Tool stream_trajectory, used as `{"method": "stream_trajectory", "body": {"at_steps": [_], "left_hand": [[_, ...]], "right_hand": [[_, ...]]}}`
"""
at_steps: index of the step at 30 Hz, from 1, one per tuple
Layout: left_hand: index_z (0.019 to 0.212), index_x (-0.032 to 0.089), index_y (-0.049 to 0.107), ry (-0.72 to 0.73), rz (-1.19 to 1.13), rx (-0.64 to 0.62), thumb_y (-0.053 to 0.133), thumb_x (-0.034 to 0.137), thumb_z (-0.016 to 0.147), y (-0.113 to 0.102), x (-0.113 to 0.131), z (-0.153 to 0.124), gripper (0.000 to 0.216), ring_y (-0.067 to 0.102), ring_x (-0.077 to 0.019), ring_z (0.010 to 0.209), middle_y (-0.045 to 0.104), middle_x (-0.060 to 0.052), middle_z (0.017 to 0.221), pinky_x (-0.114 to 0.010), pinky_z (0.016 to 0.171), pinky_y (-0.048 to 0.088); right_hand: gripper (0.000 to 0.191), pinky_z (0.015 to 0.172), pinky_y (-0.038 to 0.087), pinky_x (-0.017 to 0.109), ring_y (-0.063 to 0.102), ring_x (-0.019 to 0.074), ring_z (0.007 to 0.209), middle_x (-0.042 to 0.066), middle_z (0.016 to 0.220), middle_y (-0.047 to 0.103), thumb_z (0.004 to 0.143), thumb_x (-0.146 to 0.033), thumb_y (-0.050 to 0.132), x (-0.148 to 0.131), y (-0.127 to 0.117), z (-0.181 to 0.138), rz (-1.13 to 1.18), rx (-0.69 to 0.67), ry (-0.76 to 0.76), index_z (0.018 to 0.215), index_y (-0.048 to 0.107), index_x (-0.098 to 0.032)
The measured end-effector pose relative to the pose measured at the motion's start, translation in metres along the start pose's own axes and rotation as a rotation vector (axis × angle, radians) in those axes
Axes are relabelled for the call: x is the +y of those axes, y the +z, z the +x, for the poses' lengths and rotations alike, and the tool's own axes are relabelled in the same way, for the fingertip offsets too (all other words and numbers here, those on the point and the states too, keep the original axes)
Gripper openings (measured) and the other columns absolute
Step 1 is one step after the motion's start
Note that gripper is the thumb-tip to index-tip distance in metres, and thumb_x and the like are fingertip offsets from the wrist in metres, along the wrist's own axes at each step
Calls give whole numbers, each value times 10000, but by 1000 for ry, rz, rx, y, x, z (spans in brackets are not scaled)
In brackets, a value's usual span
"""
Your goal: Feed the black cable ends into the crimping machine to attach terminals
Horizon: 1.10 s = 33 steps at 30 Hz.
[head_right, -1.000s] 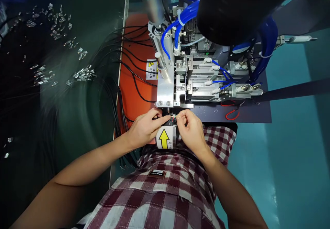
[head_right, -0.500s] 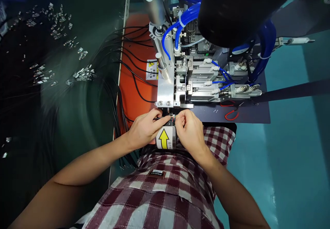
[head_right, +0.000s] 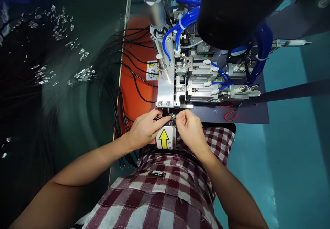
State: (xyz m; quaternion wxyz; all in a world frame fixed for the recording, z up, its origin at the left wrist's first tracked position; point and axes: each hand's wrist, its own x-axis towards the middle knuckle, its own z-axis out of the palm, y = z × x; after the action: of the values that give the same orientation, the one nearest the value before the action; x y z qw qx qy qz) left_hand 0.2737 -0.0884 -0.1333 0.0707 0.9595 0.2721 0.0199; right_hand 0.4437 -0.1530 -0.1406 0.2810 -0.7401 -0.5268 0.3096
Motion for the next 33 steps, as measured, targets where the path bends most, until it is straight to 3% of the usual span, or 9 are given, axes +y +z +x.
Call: {"method": "stream_trajectory", "body": {"at_steps": [5, 10, 15, 20, 24, 27, 33], "left_hand": [[1187, 202, 602, -9, -22, -23, 449, 218, 938, -1, 0, 1, 293, 587, -175, 762, 566, -82, 929, -265, 622, 491], [1202, 201, 597, -16, -60, -28, 424, 203, 942, -1, 0, 1, 312, 585, -176, 775, 561, -89, 941, -275, 640, 500], [1187, 199, 610, -43, -91, -44, 436, 206, 938, -2, 1, 1, 304, 590, -178, 805, 555, -91, 950, -272, 661, 508], [1186, 189, 618, -38, -144, -21, 409, 222, 949, -3, -1, 2, 317, 589, -180, 812, 552, -98, 947, -275, 665, 518], [1199, 184, 611, -23, -164, 3, 402, 222, 953, -2, -2, 2, 325, 586, -172, 803, 551, -95, 937, -271, 668, 522], [1173, 187, 624, -31, -170, 8, 412, 209, 949, -1, -2, 1, 310, 585, -174, 818, 549, -91, 934, -273, 678, 524], [1178, 187, 614, -39, -153, -13, 417, 175, 937, 0, -1, 1, 312, 584, -178, 841, 553, -89, 940, -275, 693, 522]], "right_hand": [[117, 600, 382, 294, 535, 175, 657, 40, 763, 592, 875, -252, 472, -1, 1, -1, -129, 105, -43, 771, 495, -202], [148, 530, 379, 262, 510, 143, 543, -9, 614, 562, 878, -269, 473, 2, 0, 2, 106, -34, 57, 749, 517, -211], [147, 556, 388, 269, 516, 145, 573, 1, 660, 571, 864, -277, 496, 5, 1, 2, 99, 48, 41, 732, 506, -211], [194, 538, 436, 269, 569, 153, 542, -16, 612, 571, 873, -386, 536, 18, -3, 3, 436, -152, 158, 828, 560, -199], [183, 547, 431, 263, 554, 136, 574, 12, 735, 604, 857, -365, 574, 17, -7, 2, 377, -35, 81, 885, 603, -187], [180, 515, 399, 250, 512, 131, 569, 15, 714, 597, 858, -362, 574, 13, -4, 2, 310, -4, 36, 854, 612, -186], [209, 452, 361, 241, 466, 123, 492, -16, 614, 535, 873, -387, 537, 17, 7, 4, 372, 2, 120, 791, 568, -197]]}}
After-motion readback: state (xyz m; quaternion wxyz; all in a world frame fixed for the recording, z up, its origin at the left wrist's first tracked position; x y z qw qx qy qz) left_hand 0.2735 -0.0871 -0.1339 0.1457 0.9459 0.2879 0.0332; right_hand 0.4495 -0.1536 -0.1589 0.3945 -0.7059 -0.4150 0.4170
